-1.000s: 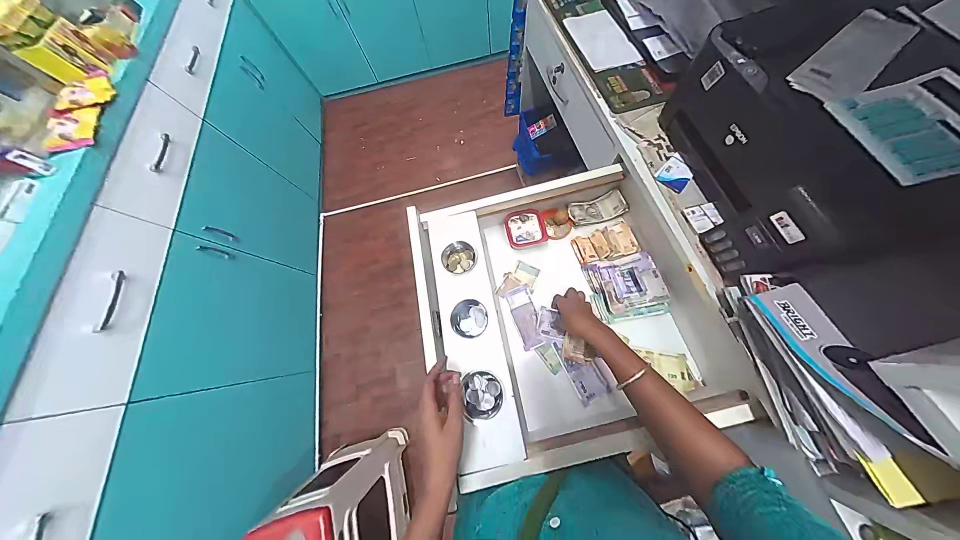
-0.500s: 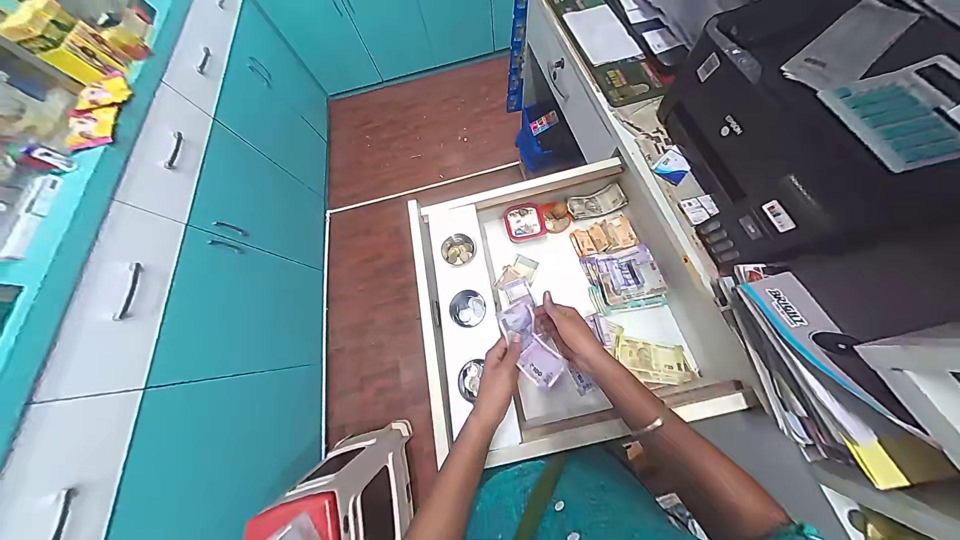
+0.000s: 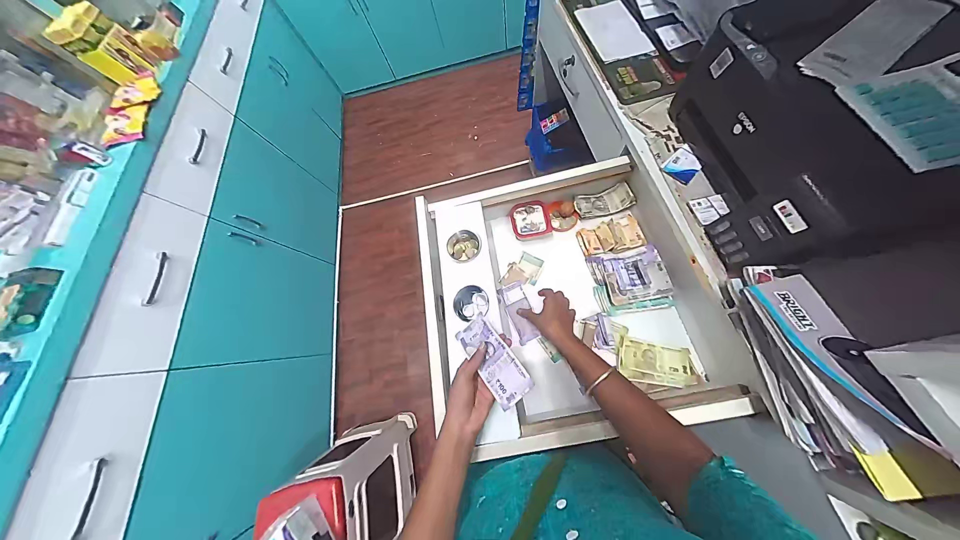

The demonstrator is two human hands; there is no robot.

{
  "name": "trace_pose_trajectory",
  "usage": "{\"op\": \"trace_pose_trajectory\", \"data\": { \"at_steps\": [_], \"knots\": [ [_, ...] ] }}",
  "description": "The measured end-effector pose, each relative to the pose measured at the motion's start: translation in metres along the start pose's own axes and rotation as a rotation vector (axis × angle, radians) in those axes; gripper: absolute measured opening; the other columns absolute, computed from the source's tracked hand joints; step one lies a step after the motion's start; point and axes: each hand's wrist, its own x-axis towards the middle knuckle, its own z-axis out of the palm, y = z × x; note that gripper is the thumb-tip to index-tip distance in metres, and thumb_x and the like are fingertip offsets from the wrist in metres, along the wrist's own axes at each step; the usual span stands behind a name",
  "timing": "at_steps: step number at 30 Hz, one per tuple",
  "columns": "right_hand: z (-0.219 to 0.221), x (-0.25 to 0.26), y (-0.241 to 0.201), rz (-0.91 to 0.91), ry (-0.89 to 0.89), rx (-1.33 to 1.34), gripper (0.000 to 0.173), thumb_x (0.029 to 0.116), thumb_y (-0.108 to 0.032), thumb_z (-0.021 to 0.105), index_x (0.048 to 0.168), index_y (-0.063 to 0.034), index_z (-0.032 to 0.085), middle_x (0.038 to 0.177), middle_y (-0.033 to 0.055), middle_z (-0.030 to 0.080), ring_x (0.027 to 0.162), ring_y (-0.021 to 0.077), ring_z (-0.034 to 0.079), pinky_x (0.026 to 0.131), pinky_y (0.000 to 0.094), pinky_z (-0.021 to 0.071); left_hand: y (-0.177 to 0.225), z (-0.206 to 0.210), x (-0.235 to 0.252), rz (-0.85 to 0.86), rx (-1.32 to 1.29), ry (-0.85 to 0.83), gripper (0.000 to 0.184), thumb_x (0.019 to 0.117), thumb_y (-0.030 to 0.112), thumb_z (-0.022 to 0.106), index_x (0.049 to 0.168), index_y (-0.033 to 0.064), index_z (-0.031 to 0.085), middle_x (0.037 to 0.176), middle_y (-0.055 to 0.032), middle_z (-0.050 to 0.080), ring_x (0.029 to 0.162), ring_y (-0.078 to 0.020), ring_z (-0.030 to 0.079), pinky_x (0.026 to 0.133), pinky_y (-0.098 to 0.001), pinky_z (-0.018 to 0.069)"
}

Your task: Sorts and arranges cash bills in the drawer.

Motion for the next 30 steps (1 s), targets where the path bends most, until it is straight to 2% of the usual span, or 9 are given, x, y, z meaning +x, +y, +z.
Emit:
{"op": "trace_pose_trajectory", "data": {
  "at_steps": [4,8,13,15,18,22,24,26,30],
  "knots": [
    [0.017,0.001,-0.012,0.052,-0.049,-0.074,0.052,0.0830,-0.036,0.082,0.121,-0.0022,0.069,0.132,0.0292,0.057,0.127,0.0471,0.050,0.100,0.0672,0.0380,0.002,-0.004,-0.002,-0.014,-0.016,-0.028,0.023,0.1080,0.007,0.037,0.123,0.0023,0.054,0.114,-0.0155,0.074,0.098,-0.0233,0.076,0.082,-0.0359,0.0631],
    [0.003,0.006,-0.006,-0.018,-0.119,0.085,0.034,0.0886,-0.022,0.077,0.107,0.0065,0.070,0.114,0.0297,0.063,0.110,0.0427,0.061,0.095,0.0578,0.0484,0.004,-0.008,0.001,-0.009,-0.021,-0.072,0.025,0.1055,0.003,0.037,0.122,0.0028,0.056,0.113,-0.0131,0.075,0.099,-0.0200,0.075,0.083,-0.0328,0.0628],
    [-0.013,-0.009,-0.025,-0.131,-0.007,0.371,0.058,0.0929,-0.010,0.071,0.143,0.0063,0.046,0.103,0.0191,0.073,0.091,0.0266,0.071,0.088,0.0439,0.0558,0.006,-0.006,0.001,-0.034,-0.047,-0.128,0.033,0.0996,-0.001,0.035,0.123,0.0001,0.058,0.114,-0.0146,0.074,0.102,-0.0215,0.074,0.085,-0.0334,0.0614],
    [-0.024,-0.033,-0.037,-0.354,0.152,0.457,0.054,0.0937,-0.012,0.071,0.141,0.0056,0.053,0.100,0.0147,0.075,0.085,0.0197,0.072,0.081,0.0363,0.0577,0.008,-0.011,0.001,-0.074,-0.016,-0.157,0.035,0.1018,0.001,0.034,0.128,-0.0007,0.057,0.113,-0.0162,0.074,0.104,-0.0252,0.074,0.089,-0.0382,0.0610],
    [-0.033,-0.079,-0.038,-0.847,0.351,0.391,0.018,0.0933,-0.009,0.067,0.104,0.0011,0.078,0.100,0.0167,0.074,0.096,0.0230,0.071,0.089,0.0351,0.0573,0.005,-0.014,-0.001,-0.125,0.050,-0.178,0.042,0.1122,0.027,0.028,0.130,-0.0001,0.054,0.114,-0.0166,0.073,0.104,-0.0282,0.074,0.090,-0.0424,0.0611],
    [-0.030,-0.111,-0.010,-1.479,0.205,0.019,0.015,0.0972,-0.005,0.058,0.089,-0.0112,0.069,0.100,0.0049,0.075,0.113,0.0239,0.066,0.105,0.0399,0.0464,0.005,-0.004,-0.013,-0.151,0.047,-0.221,0.070,0.1016,0.066,0.030,0.128,0.0086,0.058,0.111,-0.0101,0.074,0.102,-0.0219,0.073,0.089,-0.0409,0.0616],
    [-0.030,-0.110,0.004,-1.614,0.090,-0.120,0.018,0.1004,-0.004,0.054,0.094,-0.0128,0.068,0.115,0.0020,0.075,0.122,0.0210,0.063,0.109,0.0417,0.0415,0.006,-0.004,-0.016,-0.141,0.086,-0.224,0.057,0.1061,0.055,0.033,0.122,0.0091,0.064,0.108,-0.0090,0.075,0.099,-0.0186,0.074,0.086,-0.0370,0.0618],
    [-0.029,-0.110,0.010,-1.600,-0.026,-0.134,0.020,0.1005,-0.005,0.054,0.095,-0.0135,0.072,0.116,0.0002,0.075,0.124,0.0211,0.062,0.111,0.0453,0.0385,0.005,-0.005,-0.018,-0.158,0.145,-0.146,0.035,0.1064,0.025,0.035,0.115,0.0062,0.063,0.100,-0.0105,0.076,0.091,-0.0186,0.076,0.080,-0.0357,0.0637],
    [-0.041,-0.114,0.014,-1.262,-0.257,0.105,0.017,0.0913,-0.009,0.059,0.094,-0.0090,0.076,0.105,0.0041,0.077,0.123,0.0255,0.063,0.115,0.0514,0.0319,-0.001,-0.004,-0.014,-0.307,0.279,-0.054,0.022,0.1059,0.006,0.041,0.121,0.0014,0.057,0.097,-0.0130,0.075,0.088,-0.0213,0.075,0.080,-0.0378,0.0632]
  ]
}}
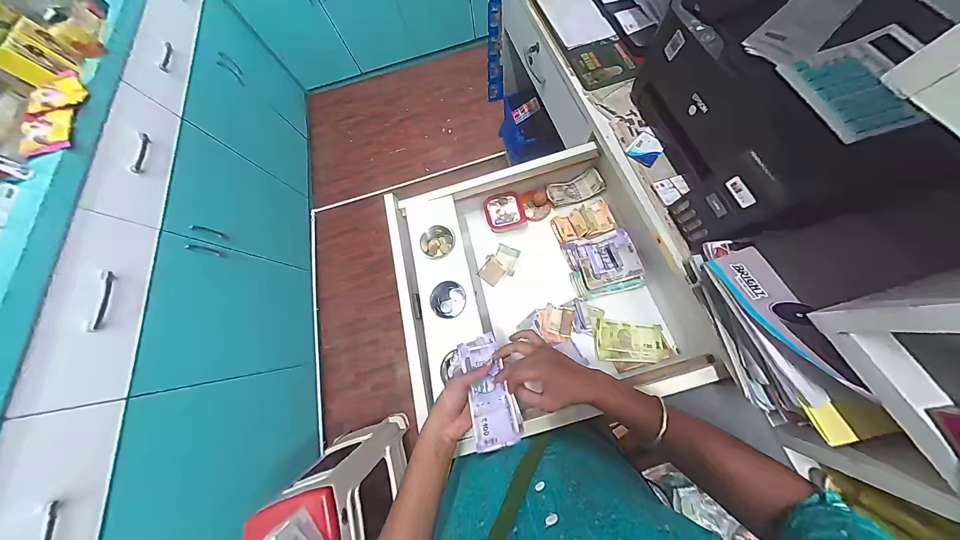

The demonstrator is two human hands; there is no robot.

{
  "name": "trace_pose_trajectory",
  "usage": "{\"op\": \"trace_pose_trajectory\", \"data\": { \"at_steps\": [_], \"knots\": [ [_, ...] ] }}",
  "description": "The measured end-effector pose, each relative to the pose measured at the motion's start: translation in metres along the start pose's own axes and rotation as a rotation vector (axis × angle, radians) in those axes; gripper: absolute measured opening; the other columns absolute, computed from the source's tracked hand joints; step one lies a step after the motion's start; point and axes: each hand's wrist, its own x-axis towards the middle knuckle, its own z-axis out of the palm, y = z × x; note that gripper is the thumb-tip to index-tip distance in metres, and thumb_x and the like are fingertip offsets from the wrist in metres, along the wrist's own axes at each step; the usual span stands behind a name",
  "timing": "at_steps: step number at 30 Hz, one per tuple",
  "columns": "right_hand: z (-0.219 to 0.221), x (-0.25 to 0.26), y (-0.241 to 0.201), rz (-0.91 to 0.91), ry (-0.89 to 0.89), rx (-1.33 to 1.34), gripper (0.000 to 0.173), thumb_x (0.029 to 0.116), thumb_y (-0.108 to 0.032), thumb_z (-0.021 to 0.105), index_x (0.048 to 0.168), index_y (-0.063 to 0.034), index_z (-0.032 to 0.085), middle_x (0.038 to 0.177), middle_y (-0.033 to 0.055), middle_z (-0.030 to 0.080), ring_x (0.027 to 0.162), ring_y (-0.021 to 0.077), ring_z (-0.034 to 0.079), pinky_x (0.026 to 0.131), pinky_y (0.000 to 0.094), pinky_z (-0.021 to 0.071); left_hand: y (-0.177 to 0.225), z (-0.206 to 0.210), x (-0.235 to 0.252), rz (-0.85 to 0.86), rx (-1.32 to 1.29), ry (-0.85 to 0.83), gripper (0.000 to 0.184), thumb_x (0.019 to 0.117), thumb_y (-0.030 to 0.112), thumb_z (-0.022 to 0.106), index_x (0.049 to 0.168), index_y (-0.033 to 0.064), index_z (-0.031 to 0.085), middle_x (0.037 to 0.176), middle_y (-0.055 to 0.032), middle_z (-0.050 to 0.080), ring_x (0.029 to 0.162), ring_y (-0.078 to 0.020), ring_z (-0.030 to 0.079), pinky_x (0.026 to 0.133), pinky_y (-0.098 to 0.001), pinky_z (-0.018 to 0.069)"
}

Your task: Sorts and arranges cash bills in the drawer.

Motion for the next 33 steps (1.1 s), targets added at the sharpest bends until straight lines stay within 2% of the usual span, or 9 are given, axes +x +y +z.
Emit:
{"op": "trace_pose_trajectory", "data": {
  "at_steps": [4,8,13,17,22,25,28,31,33],
  "knots": [
    [-0.023,-0.032,0.014,0.606,0.491,-0.106,0.019,0.0892,-0.005,0.059,0.099,0.0048,0.072,0.103,0.0191,0.073,0.102,0.0329,0.069,0.092,0.0480,0.0541,-0.003,-0.004,0.011,0.088,-0.026,-0.104,0.034,0.1081,0.008,0.035,0.133,-0.0047,0.055,0.102,-0.0162,0.074,0.093,-0.0252,0.075,0.088,-0.0398,0.0612],
    [-0.059,-0.056,0.043,1.290,0.143,-0.320,0.060,0.0966,-0.028,0.068,0.143,0.0060,0.050,0.136,0.0322,0.056,0.129,0.0503,0.051,0.104,0.0629,0.0425,-0.010,0.005,0.012,0.127,0.015,-0.081,0.033,0.1050,0.004,0.040,0.133,-0.0050,0.054,0.103,-0.0162,0.073,0.092,-0.0246,0.074,0.087,-0.0393,0.0613],
    [-0.065,-0.040,0.036,1.580,-0.126,-0.437,0.038,0.1035,-0.028,0.051,0.111,0.0053,0.068,0.119,0.0280,0.067,0.117,0.0447,0.064,0.090,0.0627,0.0489,-0.016,0.032,0.016,0.103,0.195,-0.106,0.033,0.1048,0.005,0.047,0.137,-0.0045,0.052,0.097,-0.0121,0.072,0.086,-0.0203,0.073,0.083,-0.0360,0.0615],
    [-0.088,-0.046,0.004,1.388,0.093,-0.286,0.031,0.1018,-0.023,0.058,0.108,0.0041,0.071,0.103,0.0267,0.070,0.100,0.0439,0.067,0.086,0.0628,0.0496,-0.022,0.058,0.025,0.081,0.315,-0.081,0.032,0.1050,0.008,0.052,0.135,-0.0041,0.050,0.097,-0.0103,0.071,0.086,-0.0171,0.072,0.083,-0.0330,0.0606],
    [-0.072,-0.041,-0.038,0.957,0.360,0.173,0.012,0.0875,-0.012,0.069,0.084,-0.0024,0.062,0.071,0.0000,0.061,0.064,0.0068,0.060,0.064,0.0284,0.0525,-0.025,0.082,0.033,0.220,0.554,-0.116,0.034,0.0991,0.013,0.065,0.126,-0.0066,0.056,0.106,-0.0083,0.069,0.095,-0.0093,0.067,0.091,-0.0291,0.0555],
    [-0.052,-0.032,-0.049,0.900,0.525,0.274,0.018,0.0805,-0.006,0.071,0.078,-0.0101,0.053,0.068,-0.0071,0.058,0.060,0.0000,0.057,0.059,0.0199,0.0500,-0.019,0.087,0.021,0.224,0.537,-0.116,0.040,0.0963,0.013,0.068,0.129,-0.0061,0.054,0.109,-0.0095,0.070,0.098,-0.0106,0.068,0.092,-0.0308,0.0569],
    [-0.044,-0.026,-0.061,0.885,0.564,0.292,0.018,0.0853,-0.003,0.072,0.096,0.0002,0.057,0.080,0.0021,0.067,0.070,0.0058,0.066,0.067,0.0239,0.0566,-0.023,0.087,0.009,0.258,0.497,-0.066,0.043,0.0938,0.009,0.070,0.130,-0.0063,0.052,0.108,-0.0106,0.070,0.096,-0.0122,0.070,0.089,-0.0313,0.0583],
    [-0.035,-0.025,-0.068,0.890,0.461,0.383,0.047,0.0878,-0.001,0.070,0.131,0.0038,0.053,0.090,0.0057,0.071,0.076,0.0094,0.069,0.073,0.0274,0.0588,-0.031,0.083,-0.001,0.326,0.487,-0.020,0.046,0.0921,0.008,0.071,0.131,-0.0064,0.052,0.107,-0.0113,0.070,0.092,-0.0123,0.070,0.086,-0.0305,0.0597],
    [-0.023,-0.030,-0.066,0.849,0.411,0.400,0.043,0.0884,-0.002,0.069,0.129,0.0054,0.058,0.092,0.0077,0.069,0.078,0.0111,0.067,0.074,0.0287,0.0582,-0.035,0.076,-0.005,0.363,0.536,0.013,0.052,0.0908,0.011,0.073,0.135,-0.0059,0.051,0.111,-0.0123,0.069,0.095,-0.0122,0.069,0.087,-0.0302,0.0590]
  ]
}}
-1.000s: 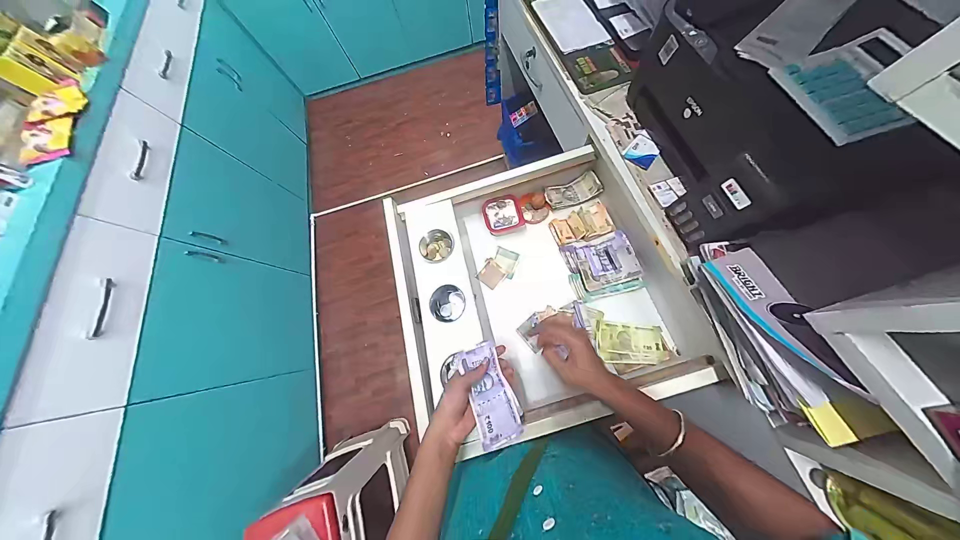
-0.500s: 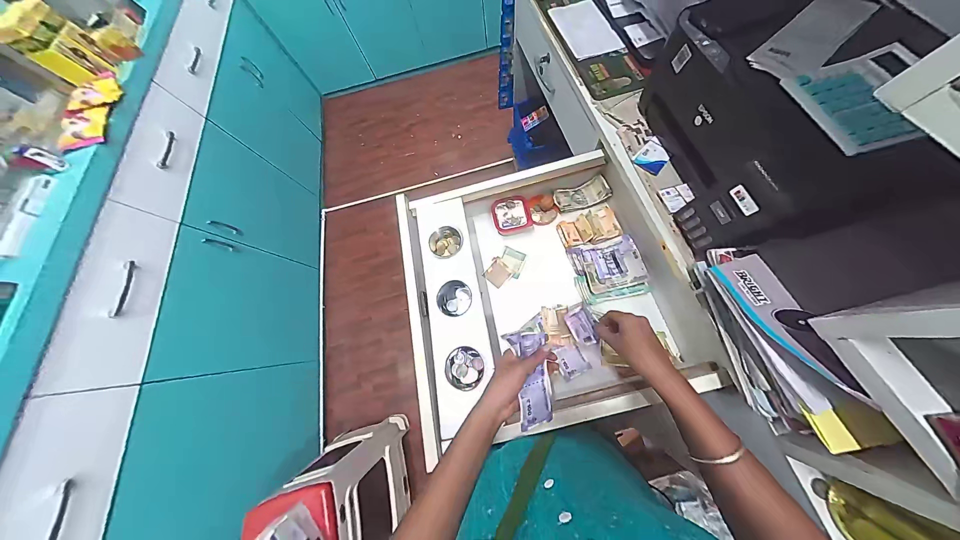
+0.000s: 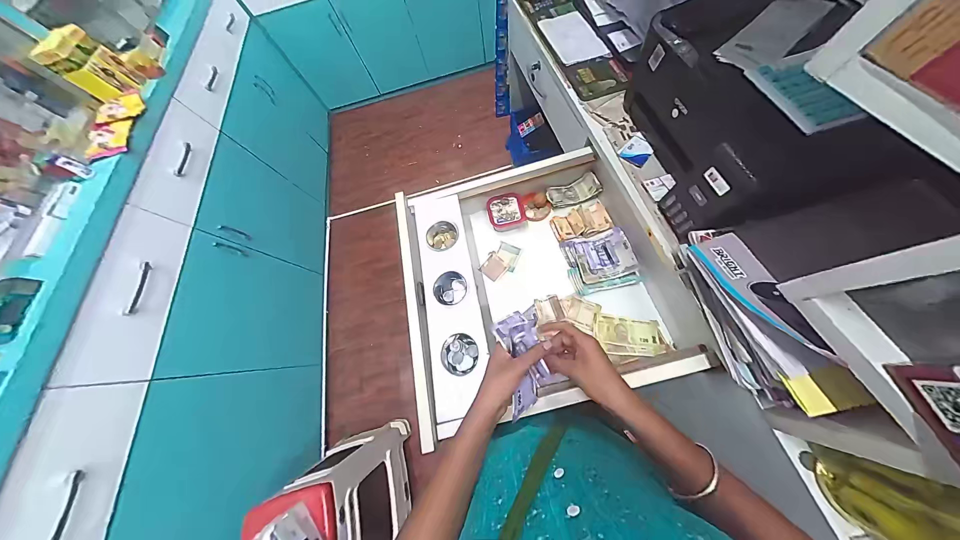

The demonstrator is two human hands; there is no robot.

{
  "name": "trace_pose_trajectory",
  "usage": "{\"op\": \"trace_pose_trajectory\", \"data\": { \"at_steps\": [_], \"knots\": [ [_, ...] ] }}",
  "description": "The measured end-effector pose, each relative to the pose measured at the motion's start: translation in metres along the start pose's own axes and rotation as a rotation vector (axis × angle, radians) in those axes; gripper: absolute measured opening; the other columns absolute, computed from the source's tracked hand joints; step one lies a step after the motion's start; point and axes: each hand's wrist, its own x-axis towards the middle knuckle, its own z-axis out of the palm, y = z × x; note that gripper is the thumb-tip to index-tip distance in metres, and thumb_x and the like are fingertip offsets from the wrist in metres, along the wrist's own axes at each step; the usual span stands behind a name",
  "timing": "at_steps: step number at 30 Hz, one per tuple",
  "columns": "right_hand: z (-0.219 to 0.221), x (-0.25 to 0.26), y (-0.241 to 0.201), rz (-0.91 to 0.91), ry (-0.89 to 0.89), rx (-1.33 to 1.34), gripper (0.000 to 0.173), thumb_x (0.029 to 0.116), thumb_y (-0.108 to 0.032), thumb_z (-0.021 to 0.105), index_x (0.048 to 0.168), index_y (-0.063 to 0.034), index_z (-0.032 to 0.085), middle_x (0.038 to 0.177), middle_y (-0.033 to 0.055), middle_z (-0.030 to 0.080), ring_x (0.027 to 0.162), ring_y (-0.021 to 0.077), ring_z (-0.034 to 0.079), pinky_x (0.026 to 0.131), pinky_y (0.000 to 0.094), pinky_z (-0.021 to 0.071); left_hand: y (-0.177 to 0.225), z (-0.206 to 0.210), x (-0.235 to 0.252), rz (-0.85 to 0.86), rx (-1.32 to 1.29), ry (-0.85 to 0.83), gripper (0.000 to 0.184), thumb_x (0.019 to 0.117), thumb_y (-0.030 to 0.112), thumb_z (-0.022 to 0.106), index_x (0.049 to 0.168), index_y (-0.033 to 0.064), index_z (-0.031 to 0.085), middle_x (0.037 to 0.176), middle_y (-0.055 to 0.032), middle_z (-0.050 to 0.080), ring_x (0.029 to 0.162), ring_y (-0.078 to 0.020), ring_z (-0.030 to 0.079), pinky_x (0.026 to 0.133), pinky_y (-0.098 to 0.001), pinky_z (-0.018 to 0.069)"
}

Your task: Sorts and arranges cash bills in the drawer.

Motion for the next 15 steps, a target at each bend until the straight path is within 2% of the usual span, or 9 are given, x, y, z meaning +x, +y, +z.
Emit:
{"op": "trace_pose_trajectory", "data": {
  "at_steps": [2,4,6,10,15],
  "knots": [
    [0.006,-0.009,0.009,0.011,-0.063,-0.008,0.023,0.0904,-0.006,0.069,0.110,0.0048,0.068,0.091,0.0077,0.069,0.078,0.0100,0.066,0.075,0.0280,0.0570,-0.010,-0.012,-0.007,-0.017,0.042,-0.023,0.056,0.0904,0.010,0.074,0.138,-0.0048,0.049,0.113,-0.0131,0.069,0.096,-0.0138,0.069,0.087,-0.0313,0.0591],
    [0.010,-0.019,0.014,0.081,-0.138,0.040,0.013,0.0927,-0.008,0.070,0.099,0.0021,0.067,0.087,0.0036,0.068,0.073,0.0075,0.066,0.072,0.0263,0.0579,-0.019,-0.030,-0.018,-0.081,0.050,-0.085,0.054,0.0898,0.006,0.073,0.138,-0.0038,0.051,0.113,-0.0114,0.070,0.096,-0.0140,0.070,0.088,-0.0321,0.0597],
    [0.010,-0.023,0.013,0.160,-0.162,0.145,0.011,0.0940,-0.007,0.070,0.096,-0.0005,0.061,0.084,0.0006,0.066,0.070,0.0069,0.066,0.070,0.0259,0.0589,-0.021,-0.039,-0.024,-0.128,0.030,-0.076,0.049,0.0894,0.001,0.071,0.134,-0.0045,0.051,0.109,-0.0108,0.071,0.094,-0.0144,0.072,0.086,-0.0324,0.0608],
    [0.010,-0.021,0.013,0.235,-0.169,0.243,0.013,0.0946,-0.004,0.068,0.097,-0.0026,0.056,0.085,0.0002,0.065,0.076,0.0095,0.070,0.077,0.0304,0.0618,-0.025,-0.040,-0.019,-0.101,0.140,-0.031,0.045,0.0873,-0.001,0.072,0.128,-0.0069,0.054,0.107,-0.0106,0.071,0.093,-0.0112,0.071,0.086,-0.0298,0.0597],
    [0.000,-0.013,0.007,0.192,0.044,0.255,0.013,0.0946,-0.002,0.067,0.099,-0.0010,0.055,0.082,0.0028,0.067,0.072,0.0148,0.072,0.071,0.0347,0.0643,-0.010,-0.048,-0.001,-0.016,0.276,0.020,0.049,0.0840,0.002,0.072,0.130,-0.0067,0.055,0.112,-0.0123,0.069,0.098,-0.0108,0.069,0.089,-0.0294,0.0579]
  ]
}}
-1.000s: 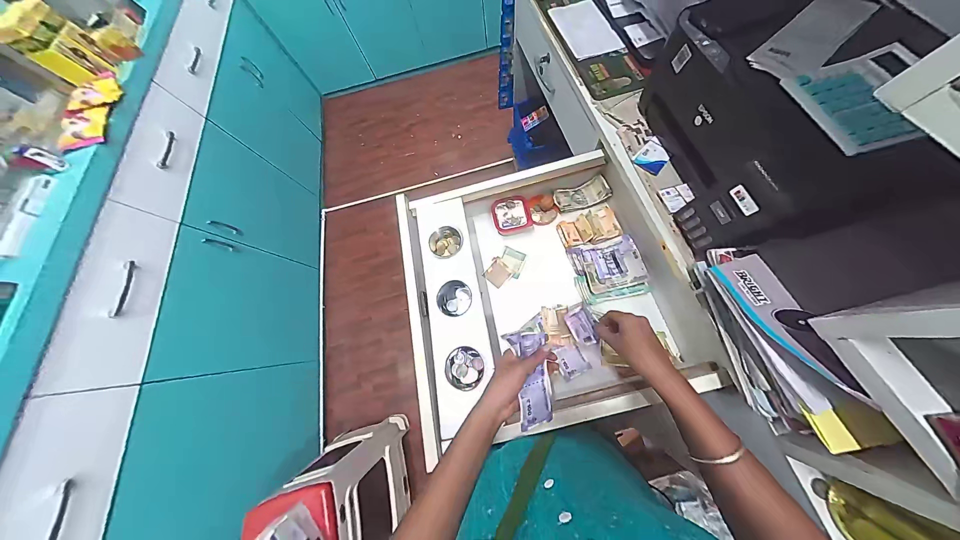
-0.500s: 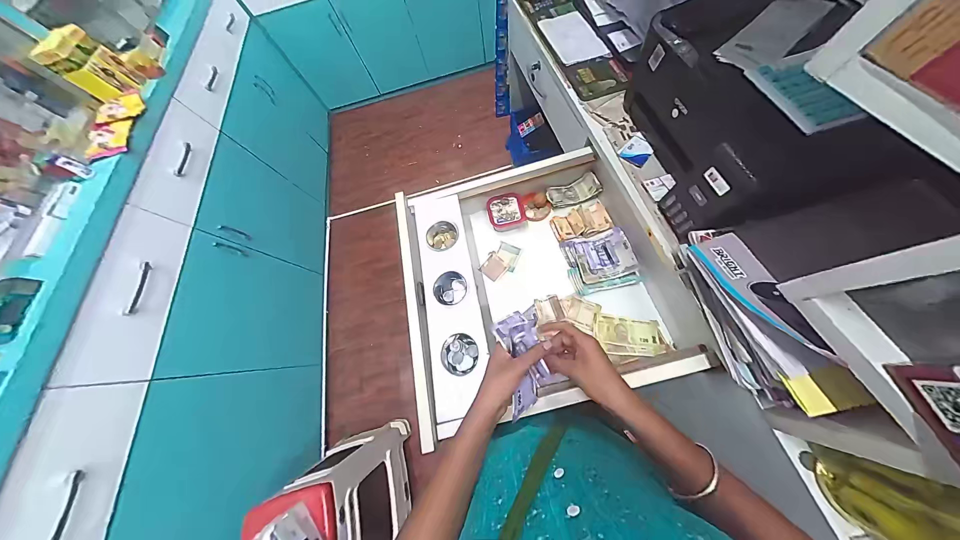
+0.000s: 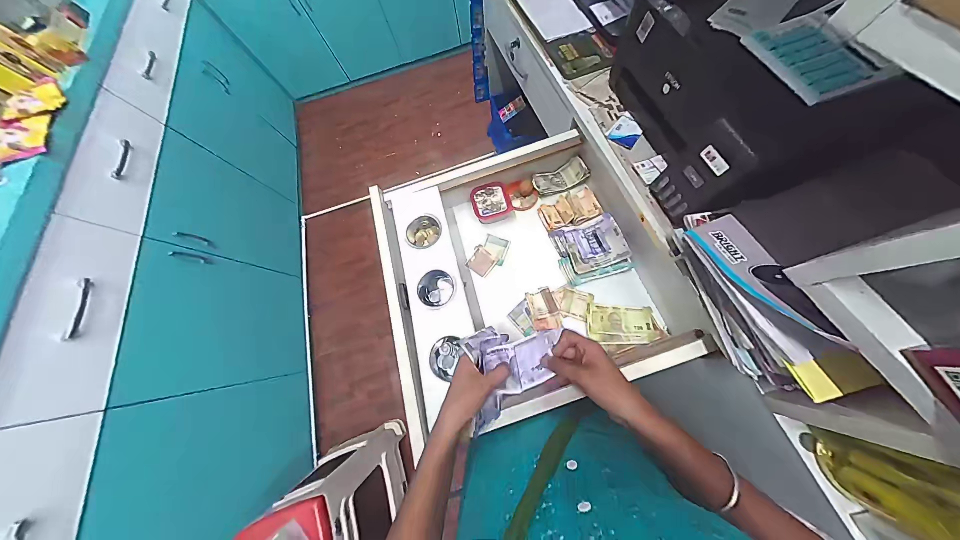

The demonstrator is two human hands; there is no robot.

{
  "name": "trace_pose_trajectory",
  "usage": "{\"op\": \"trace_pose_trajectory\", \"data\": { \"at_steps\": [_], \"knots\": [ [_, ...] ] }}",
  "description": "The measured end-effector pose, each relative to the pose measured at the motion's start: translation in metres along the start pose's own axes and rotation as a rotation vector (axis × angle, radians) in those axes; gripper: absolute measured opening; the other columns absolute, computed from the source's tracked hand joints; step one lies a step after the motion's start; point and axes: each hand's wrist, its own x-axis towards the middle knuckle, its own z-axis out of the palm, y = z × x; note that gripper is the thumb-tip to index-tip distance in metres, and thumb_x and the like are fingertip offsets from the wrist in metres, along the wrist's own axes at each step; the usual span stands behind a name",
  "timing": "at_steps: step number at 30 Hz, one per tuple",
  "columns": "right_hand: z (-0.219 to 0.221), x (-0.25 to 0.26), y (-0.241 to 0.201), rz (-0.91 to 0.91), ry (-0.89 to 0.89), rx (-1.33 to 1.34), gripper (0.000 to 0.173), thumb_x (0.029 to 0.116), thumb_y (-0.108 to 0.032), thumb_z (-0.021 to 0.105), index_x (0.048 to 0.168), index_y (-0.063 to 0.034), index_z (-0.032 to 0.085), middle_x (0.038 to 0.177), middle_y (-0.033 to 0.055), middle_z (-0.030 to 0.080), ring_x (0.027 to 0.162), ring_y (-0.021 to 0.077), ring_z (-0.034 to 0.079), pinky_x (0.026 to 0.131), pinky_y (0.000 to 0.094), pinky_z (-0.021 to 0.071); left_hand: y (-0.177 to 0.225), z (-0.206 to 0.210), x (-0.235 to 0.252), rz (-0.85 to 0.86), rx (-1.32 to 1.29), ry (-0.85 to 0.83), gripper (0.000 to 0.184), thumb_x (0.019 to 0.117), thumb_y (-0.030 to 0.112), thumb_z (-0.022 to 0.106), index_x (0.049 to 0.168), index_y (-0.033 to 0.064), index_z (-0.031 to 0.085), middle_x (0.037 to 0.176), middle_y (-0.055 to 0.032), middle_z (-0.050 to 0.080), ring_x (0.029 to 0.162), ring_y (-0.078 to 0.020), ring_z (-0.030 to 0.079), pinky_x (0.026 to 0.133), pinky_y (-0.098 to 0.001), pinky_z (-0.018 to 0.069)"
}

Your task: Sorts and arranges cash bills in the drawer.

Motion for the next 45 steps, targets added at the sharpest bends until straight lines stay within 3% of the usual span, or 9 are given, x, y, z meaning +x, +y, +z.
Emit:
{"op": "trace_pose_trajectory", "data": {
  "at_steps": [6,11,16,21,25,29,33,39,45],
  "knots": [
    [-0.034,0.010,-0.022,0.126,-0.027,0.000,0.060,0.0933,0.002,0.068,0.148,-0.0015,0.043,0.101,0.0110,0.074,0.084,0.0182,0.075,0.079,0.0348,0.0644,0.011,-0.023,0.017,0.056,0.087,-0.063,0.043,0.0886,0.003,0.074,0.127,-0.0062,0.058,0.111,-0.0110,0.071,0.099,-0.0098,0.070,0.091,-0.0287,0.0580],
    [-0.050,0.021,-0.020,0.092,-0.049,0.030,0.017,0.0955,0.005,0.063,0.111,0.0035,0.071,0.097,0.0051,0.076,0.081,0.0136,0.075,0.078,0.0307,0.0645,0.025,-0.028,0.029,0.252,0.408,-0.168,0.035,0.0959,0.013,0.067,0.126,-0.0033,0.065,0.115,-0.0133,0.072,0.104,-0.0124,0.069,0.098,-0.0322,0.0539],
    [-0.059,0.036,-0.031,0.024,-0.201,-0.105,0.026,0.0954,0.011,0.047,0.094,0.0035,0.072,0.099,0.0055,0.077,0.081,0.0137,0.076,0.079,0.0313,0.0646,0.035,-0.049,0.032,0.069,0.099,-0.200,0.037,0.1089,0.020,0.042,0.133,-0.0048,0.053,0.094,-0.0032,0.074,0.081,-0.0099,0.072,0.079,-0.0296,0.0604],
    [-0.002,0.065,-0.060,-0.214,-0.582,-0.501,0.020,0.1000,0.000,0.054,0.103,0.0060,0.073,0.087,0.0108,0.075,0.067,0.0112,0.071,0.069,0.0298,0.0618,0.023,-0.024,0.011,0.043,0.167,-0.427,0.038,0.0929,0.021,0.067,0.121,-0.0044,0.059,0.097,-0.0011,0.072,0.088,-0.0051,0.068,0.086,-0.0285,0.0567],
    [0.030,0.113,-0.070,-0.124,-0.511,-0.442,0.026,0.1006,-0.009,0.061,0.123,0.0030,0.067,0.086,0.0085,0.072,0.062,0.0096,0.064,0.059,0.0274,0.0547,0.004,-0.021,-0.005,-0.094,-0.291,-0.175,0.036,0.0986,0.003,0.057,0.132,-0.0026,0.047,0.087,-0.0078,0.072,0.079,-0.0173,0.073,0.078,-0.0347,0.0624],
    [0.055,0.212,-0.013,-0.117,-0.177,-0.595,0.035,0.1008,-0.017,0.062,0.130,0.0024,0.064,0.114,0.0191,0.070,0.099,0.0250,0.068,0.089,0.0400,0.0531,-0.005,-0.030,-0.028,-0.090,-0.623,-0.009,0.041,0.1031,0.006,0.039,0.143,-0.0013,0.044,0.089,-0.0117,0.073,0.080,-0.0219,0.074,0.080,-0.0403,0.0632],
    [0.103,0.246,0.024,-0.124,-0.112,-1.014,0.049,0.0976,-0.009,0.057,0.144,0.0047,0.051,0.148,0.0303,0.044,0.139,0.0461,0.042,0.110,0.0602,0.0369,-0.006,-0.034,-0.043,-0.167,-0.789,0.132,0.034,0.1052,0.014,0.028,0.116,-0.0009,0.057,0.086,-0.0138,0.074,0.081,-0.0256,0.076,0.080,-0.0435,0.0632],
    [0.075,0.244,0.015,-0.018,-0.256,-0.958,0.035,0.0919,-0.017,0.070,0.112,0.0115,0.066,0.121,0.0332,0.062,0.118,0.0467,0.058,0.100,0.0612,0.0445,-0.017,-0.041,-0.040,-0.058,-0.840,0.216,0.030,0.0982,0.003,0.037,0.124,-0.0012,0.052,0.083,-0.0111,0.072,0.075,-0.0221,0.074,0.079,-0.0433,0.0637],
    [0.007,0.169,-0.019,-0.025,-0.102,-0.267,0.039,0.0917,-0.003,0.072,0.127,0.0065,0.057,0.106,0.0173,0.070,0.087,0.0198,0.071,0.079,0.0361,0.0598,-0.004,-0.030,-0.014,-0.069,-0.701,0.128,0.034,0.1051,0.009,0.045,0.138,-0.0014,0.046,0.087,-0.0104,0.070,0.078,-0.0213,0.073,0.080,-0.0415,0.0630]
  ]
}}
